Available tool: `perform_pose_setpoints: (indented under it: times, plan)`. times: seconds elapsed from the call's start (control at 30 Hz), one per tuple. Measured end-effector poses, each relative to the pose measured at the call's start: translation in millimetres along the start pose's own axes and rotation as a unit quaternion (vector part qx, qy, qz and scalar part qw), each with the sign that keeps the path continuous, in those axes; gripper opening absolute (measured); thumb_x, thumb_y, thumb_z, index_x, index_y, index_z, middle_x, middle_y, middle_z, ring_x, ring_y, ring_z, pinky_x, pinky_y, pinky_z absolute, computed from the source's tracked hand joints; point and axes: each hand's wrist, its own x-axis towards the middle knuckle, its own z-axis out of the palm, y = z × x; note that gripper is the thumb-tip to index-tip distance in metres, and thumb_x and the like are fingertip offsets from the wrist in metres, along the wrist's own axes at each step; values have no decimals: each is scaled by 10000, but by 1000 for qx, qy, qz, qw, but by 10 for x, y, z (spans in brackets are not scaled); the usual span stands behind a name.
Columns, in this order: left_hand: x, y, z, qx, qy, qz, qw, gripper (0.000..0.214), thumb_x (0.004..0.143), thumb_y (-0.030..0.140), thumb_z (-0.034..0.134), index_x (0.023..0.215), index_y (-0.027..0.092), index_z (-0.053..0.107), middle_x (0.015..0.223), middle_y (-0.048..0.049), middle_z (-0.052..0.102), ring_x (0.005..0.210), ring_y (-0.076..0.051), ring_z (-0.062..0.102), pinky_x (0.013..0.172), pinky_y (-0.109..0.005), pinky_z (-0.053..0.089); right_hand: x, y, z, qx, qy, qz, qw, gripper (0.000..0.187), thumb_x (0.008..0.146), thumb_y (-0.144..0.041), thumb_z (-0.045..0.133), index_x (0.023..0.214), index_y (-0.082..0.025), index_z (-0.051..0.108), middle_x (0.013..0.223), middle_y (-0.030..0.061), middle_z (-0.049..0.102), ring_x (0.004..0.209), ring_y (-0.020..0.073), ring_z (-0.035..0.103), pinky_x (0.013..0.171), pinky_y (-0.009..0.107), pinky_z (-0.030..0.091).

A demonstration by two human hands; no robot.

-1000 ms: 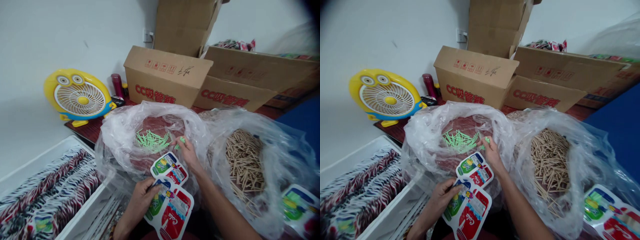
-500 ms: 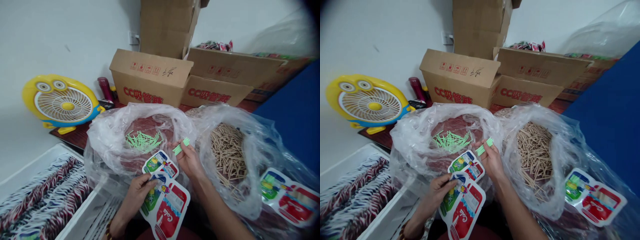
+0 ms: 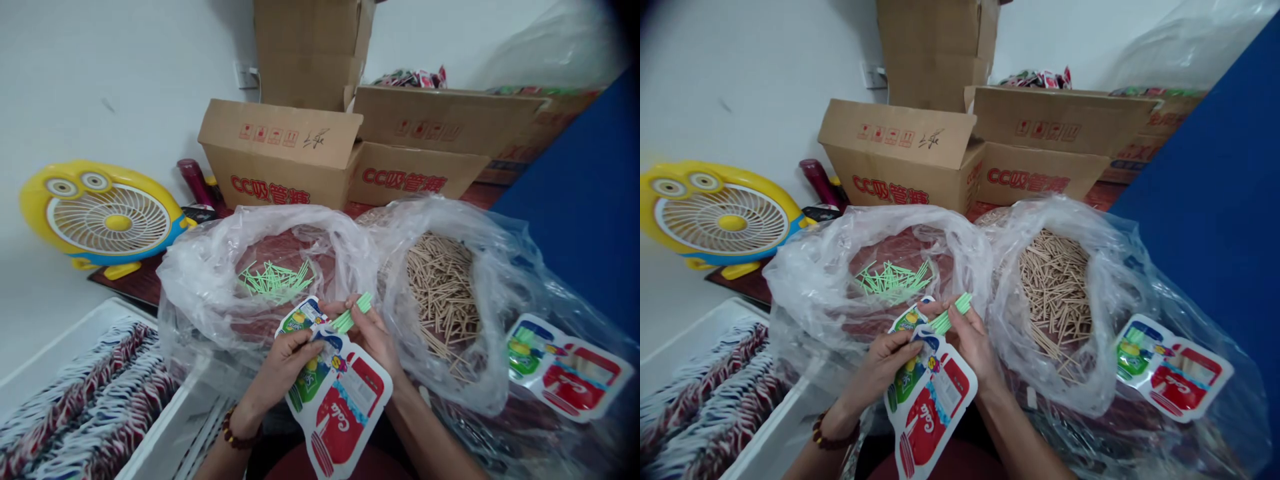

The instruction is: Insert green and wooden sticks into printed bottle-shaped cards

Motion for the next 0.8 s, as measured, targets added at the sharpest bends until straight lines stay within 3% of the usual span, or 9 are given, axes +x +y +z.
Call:
perform_pose_setpoints:
  times: [0.1,0.23,0.37,0.43,0.53,0.6,0.67,0.8]
  plan:
    - [59,10,32,-17,4,-1,1000,278,810,410,645,775,136,622,665,18,555,566,-80,467,530,-180,387,-21,-20,-63,-34,-20,37,999,209,813,-380,646,961,-249,577,1108,29,691,915,226,675,742,345,542]
    - [143,0,43,-82,-22,-25,996,269,781,390,687,876,140,654,793,-27,664,657,-129,587,622,-229,473,14,-137,-107,-74,-98,75,990,238,791,-325,671,992,-227,590,1232,59,630,992,235,654,809,359,535]
    - [226,-34,23,-100,-11,-24,995,262,771,381,703,868,141,664,737,-18,656,642,-139,607,626,-243,485,59,-404,-189,-197,-133,-11,971,375,869,-339,574,1237,-292,525,1354,37,541,1184,230,552,956,378,479]
    - [277,-49,26,-105,1,-22,994,267,765,385,709,871,142,669,714,-12,647,629,-136,608,621,-243,486,55,-542,-237,-335,-158,-38,928,419,907,-376,506,1319,-299,485,1396,35,500,1229,232,513,1009,394,442]
    - [356,-58,61,-123,3,-30,992,286,757,395,715,888,144,673,710,-13,650,620,-137,612,612,-242,486,30,-668,-288,-536,-204,-61,817,489,937,-383,446,1414,-295,384,1443,34,444,1285,224,454,1090,415,356]
    - [397,-55,92,-136,-6,-37,990,298,748,399,721,889,141,671,695,-13,649,608,-137,608,596,-236,481,23,-692,-315,-601,-232,-89,759,530,940,-380,441,1448,-284,322,1468,38,409,1323,212,407,1127,413,302]
    - [422,-45,118,-148,-13,-34,988,289,754,396,716,879,140,669,669,-4,635,589,-127,594,579,-225,470,30,-691,-351,-620,-248,-111,736,531,943,-372,439,1450,-277,316,1473,43,402,1330,202,399,1130,402,300]
    - [450,-22,155,-150,-7,2,989,253,797,392,673,827,141,667,670,4,621,574,-98,554,575,-202,439,44,-690,-462,-603,-227,-171,745,383,954,-323,426,1327,-280,501,1404,37,490,1291,185,449,1096,372,354]
